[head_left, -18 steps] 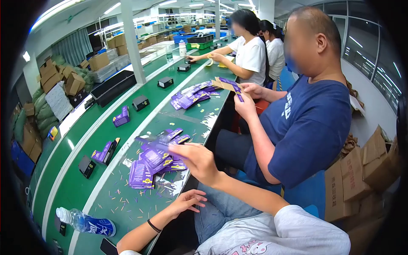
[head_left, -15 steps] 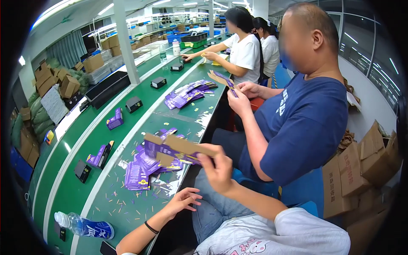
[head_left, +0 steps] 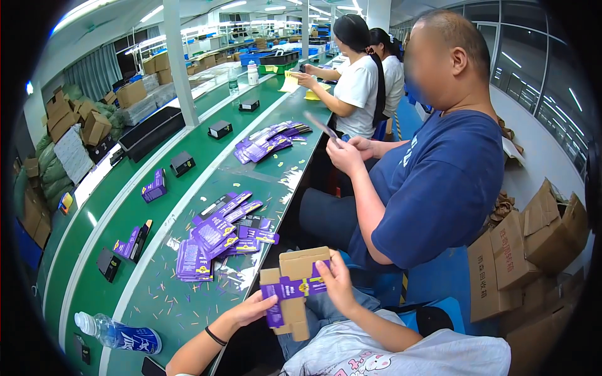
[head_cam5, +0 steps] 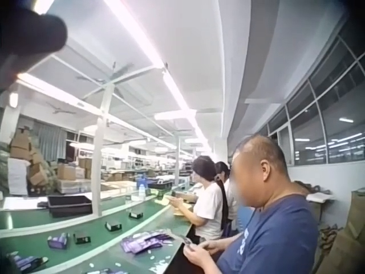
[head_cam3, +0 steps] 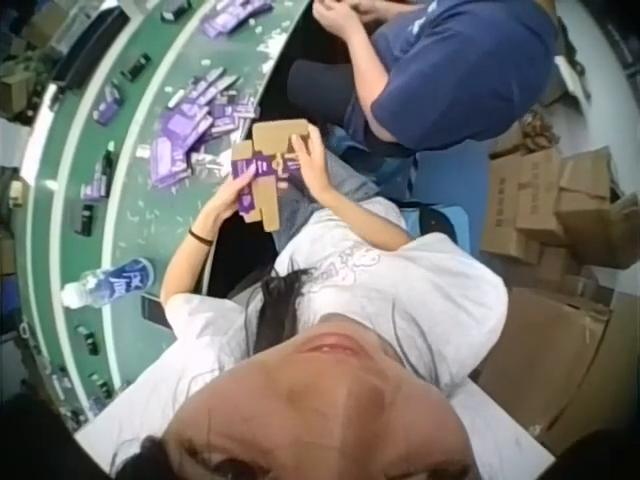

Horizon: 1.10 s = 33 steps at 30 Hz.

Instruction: Folding cardboard boxes and inserting packaged items on an assembly line.

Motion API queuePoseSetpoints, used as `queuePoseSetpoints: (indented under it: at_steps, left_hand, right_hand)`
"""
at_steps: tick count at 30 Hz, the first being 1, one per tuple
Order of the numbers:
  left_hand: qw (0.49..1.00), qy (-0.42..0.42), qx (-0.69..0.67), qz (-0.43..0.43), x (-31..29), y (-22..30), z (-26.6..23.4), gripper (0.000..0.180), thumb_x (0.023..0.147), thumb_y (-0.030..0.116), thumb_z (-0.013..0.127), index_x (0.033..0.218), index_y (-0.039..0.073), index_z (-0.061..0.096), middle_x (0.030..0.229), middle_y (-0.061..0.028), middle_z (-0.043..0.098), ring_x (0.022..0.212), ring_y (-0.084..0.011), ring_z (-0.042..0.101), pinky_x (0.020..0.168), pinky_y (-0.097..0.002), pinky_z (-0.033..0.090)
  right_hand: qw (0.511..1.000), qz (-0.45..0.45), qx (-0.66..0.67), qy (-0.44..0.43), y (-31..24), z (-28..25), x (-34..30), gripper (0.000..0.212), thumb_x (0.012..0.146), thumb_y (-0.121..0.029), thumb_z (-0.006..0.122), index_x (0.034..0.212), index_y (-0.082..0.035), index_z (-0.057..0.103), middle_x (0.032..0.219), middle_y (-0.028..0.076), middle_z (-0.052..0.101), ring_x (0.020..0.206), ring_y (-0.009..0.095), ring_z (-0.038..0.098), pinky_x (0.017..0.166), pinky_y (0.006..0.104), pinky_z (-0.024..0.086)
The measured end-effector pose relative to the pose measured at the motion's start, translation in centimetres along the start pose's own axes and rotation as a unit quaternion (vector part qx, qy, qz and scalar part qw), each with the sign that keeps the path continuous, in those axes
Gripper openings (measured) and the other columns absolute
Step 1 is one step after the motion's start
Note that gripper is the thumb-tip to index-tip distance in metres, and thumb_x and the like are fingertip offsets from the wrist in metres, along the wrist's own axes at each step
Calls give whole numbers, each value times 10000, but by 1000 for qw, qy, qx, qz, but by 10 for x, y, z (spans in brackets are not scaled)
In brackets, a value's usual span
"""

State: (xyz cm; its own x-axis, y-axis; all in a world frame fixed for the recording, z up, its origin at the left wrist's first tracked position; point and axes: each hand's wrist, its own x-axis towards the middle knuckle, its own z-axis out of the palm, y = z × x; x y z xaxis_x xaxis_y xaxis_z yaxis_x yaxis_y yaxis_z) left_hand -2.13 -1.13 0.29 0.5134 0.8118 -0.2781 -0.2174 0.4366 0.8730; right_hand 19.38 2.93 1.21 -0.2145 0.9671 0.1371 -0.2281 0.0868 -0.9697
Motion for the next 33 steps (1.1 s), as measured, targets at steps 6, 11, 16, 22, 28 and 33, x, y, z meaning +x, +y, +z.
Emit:
queuePoseSetpoints:
  at_steps: [6,11,16,22,28,33]
  left_hand:
    - [996,18,-82,12,3,14,8,490,951,399,454,1290,51,390,1158,-151,588,1037,-277,606,852,-376,500]
    - [999,45,-14,26,1,11,3,487,957,343,452,1313,28,349,1170,-196,569,1012,-325,613,842,-415,515]
    - [989,63,115,70,0,2,-6,477,960,340,448,1306,25,357,1160,-187,578,975,-293,627,841,-386,516]
    - [988,87,40,121,-1,0,-7,473,937,325,502,1295,43,374,1082,-143,617,953,-224,623,821,-329,504]
    - [977,70,69,189,2,-2,-9,517,912,346,541,1293,30,389,1092,-144,608,1013,-243,597,872,-352,480]
    - [969,68,74,223,1,-4,-11,538,900,354,559,1293,25,399,1102,-146,600,1035,-251,583,893,-355,464]
  right_hand:
    - [994,-47,-80,55,20,24,3,454,905,-234,570,1302,-81,414,1362,216,356,1202,286,464,927,336,441]
    - [881,-186,-433,-41,16,23,1,523,871,-258,610,1340,-153,404,1467,236,135,1287,396,335,988,415,384]
    - [906,-151,-392,-50,21,30,-1,511,841,-271,642,1306,-188,445,1486,244,60,1279,437,334,988,438,374]
    - [904,-190,-378,-64,28,40,-1,520,831,-342,647,1292,-191,461,1476,291,49,1212,443,419,913,413,432]
    - [915,-146,-371,-68,19,45,1,553,822,-328,663,1292,-166,421,1491,264,35,1277,440,343,956,427,389]
    - [923,-119,-361,-63,16,51,-2,583,814,-338,673,1296,-151,404,1481,273,75,1272,433,351,942,427,392]
